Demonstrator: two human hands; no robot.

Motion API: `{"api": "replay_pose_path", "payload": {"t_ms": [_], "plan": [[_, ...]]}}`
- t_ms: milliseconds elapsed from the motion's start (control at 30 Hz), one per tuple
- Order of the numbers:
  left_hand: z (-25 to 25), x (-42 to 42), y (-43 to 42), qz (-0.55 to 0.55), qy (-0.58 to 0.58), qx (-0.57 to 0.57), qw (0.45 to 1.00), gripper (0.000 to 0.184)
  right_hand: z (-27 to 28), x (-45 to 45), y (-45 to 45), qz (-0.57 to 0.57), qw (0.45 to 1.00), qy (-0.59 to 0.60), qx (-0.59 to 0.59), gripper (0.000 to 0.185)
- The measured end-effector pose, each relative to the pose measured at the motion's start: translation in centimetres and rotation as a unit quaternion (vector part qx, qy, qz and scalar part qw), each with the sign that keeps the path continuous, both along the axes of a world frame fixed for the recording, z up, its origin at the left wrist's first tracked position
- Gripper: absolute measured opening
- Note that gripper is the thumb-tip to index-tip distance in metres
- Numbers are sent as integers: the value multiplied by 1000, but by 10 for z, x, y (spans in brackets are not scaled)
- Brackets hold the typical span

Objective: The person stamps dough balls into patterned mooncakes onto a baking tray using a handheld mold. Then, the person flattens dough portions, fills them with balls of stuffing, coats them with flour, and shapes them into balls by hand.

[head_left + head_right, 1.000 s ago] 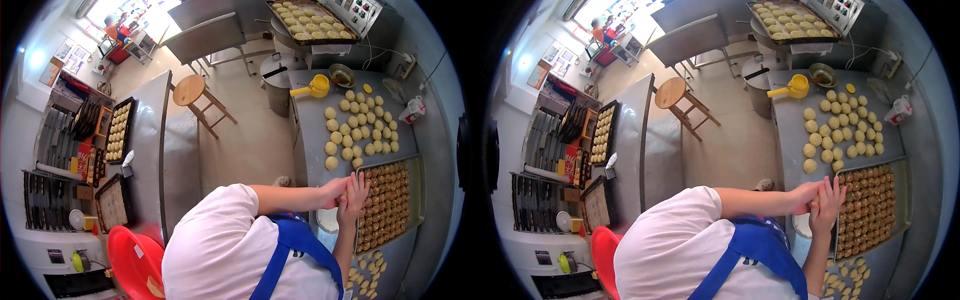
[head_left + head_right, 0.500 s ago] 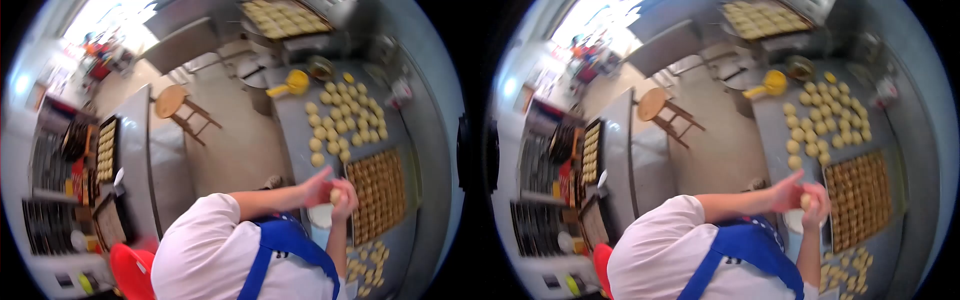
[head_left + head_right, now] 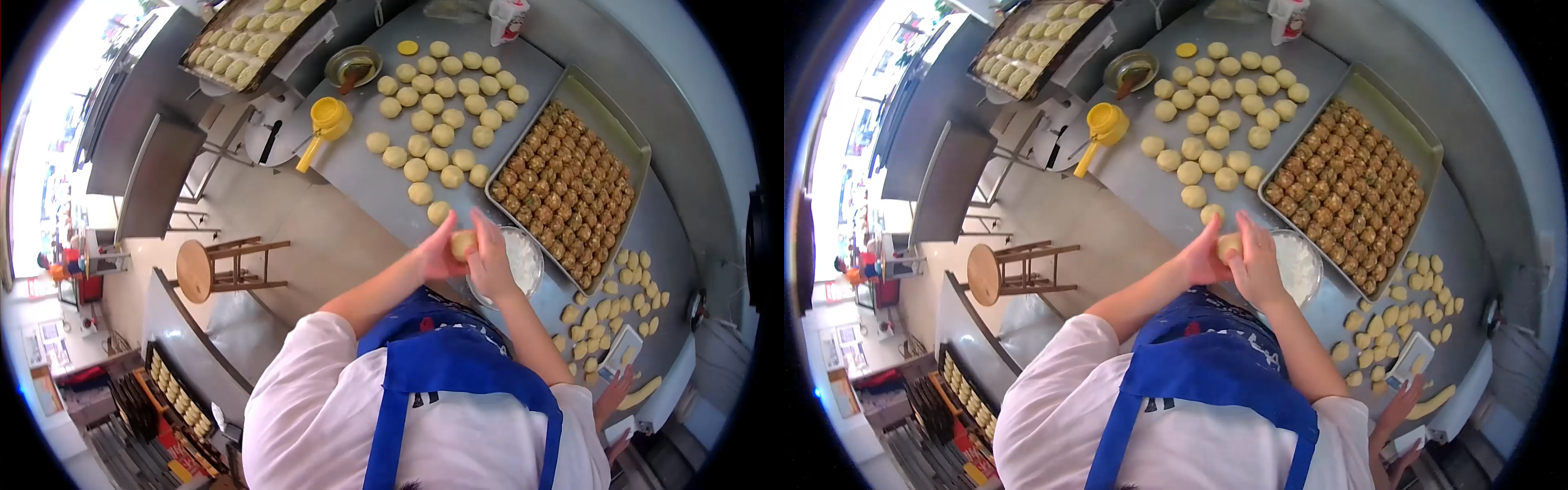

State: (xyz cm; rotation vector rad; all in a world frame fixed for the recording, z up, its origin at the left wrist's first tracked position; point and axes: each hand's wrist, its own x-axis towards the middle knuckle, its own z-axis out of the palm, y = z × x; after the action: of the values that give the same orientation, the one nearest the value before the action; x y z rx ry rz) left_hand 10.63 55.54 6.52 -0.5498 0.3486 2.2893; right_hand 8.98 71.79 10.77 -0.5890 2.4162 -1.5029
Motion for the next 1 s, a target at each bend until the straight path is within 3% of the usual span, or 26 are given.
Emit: {"api": "replay_pose_path", "payload": {"t_ms": [67,133,167,200,233,267,300,333,367,433,467,500,567,600,667,700,767,800,867,933,1000], "plan": [[-31,-37,-30,22,71,-150,986,51,-11,5,13,-33,967,194,159,51],[-16,-85,-73,125,143,-304,934,39,-29,21,54,-48,961,186,199,56],[15,-104,-79,199,173,-505,822,42,-41,34,76,-11,946,204,252,56],[15,-121,-99,172,262,-697,644,56,-51,45,94,23,927,218,305,56],[-15,-144,-119,176,325,-816,443,60,-58,56,109,60,925,197,320,56],[-35,-158,-138,90,293,-838,451,62,-64,66,118,38,924,183,333,56],[-49,-168,-141,0,263,-852,452,64,-69,71,125,99,920,164,341,56],[-40,-162,-121,35,327,-832,448,64,-72,75,133,160,914,141,345,55],[-24,-145,-98,72,387,-805,444,64,-71,79,136,140,916,179,331,55],[-4,-107,-38,17,397,-608,687,60,-70,78,133,84,924,232,292,58],[-15,-83,-12,-16,344,-457,820,60,-60,76,125,55,928,254,266,59],[-28,-61,15,-49,272,-290,916,60,-46,73,116,29,931,276,239,59],[-3,-23,77,-116,82,-135,981,62,-23,68,97,17,941,278,191,59],[2,-15,95,-125,81,-132,980,62,-18,68,99,15,947,288,139,58],[13,-10,117,-133,-104,44,985,65,-31,73,126,-48,946,300,116,38],[18,-11,120,-132,-106,-23,985,64,-48,79,156,-80,942,309,106,32],[15,-9,108,-114,-47,-49,991,63,-90,97,227,-195,924,253,209,14],[14,-9,96,-103,11,-77,992,62,-102,105,257,-268,904,186,277,20],[12,-11,70,-61,-12,-73,995,58,-97,115,289,-340,852,155,366,30],[5,-4,54,57,-61,-141,987,54,-94,111,293,-357,834,139,398,34],[5,3,46,94,-82,-154,980,50,-98,103,291,-377,811,128,428,38]]}}
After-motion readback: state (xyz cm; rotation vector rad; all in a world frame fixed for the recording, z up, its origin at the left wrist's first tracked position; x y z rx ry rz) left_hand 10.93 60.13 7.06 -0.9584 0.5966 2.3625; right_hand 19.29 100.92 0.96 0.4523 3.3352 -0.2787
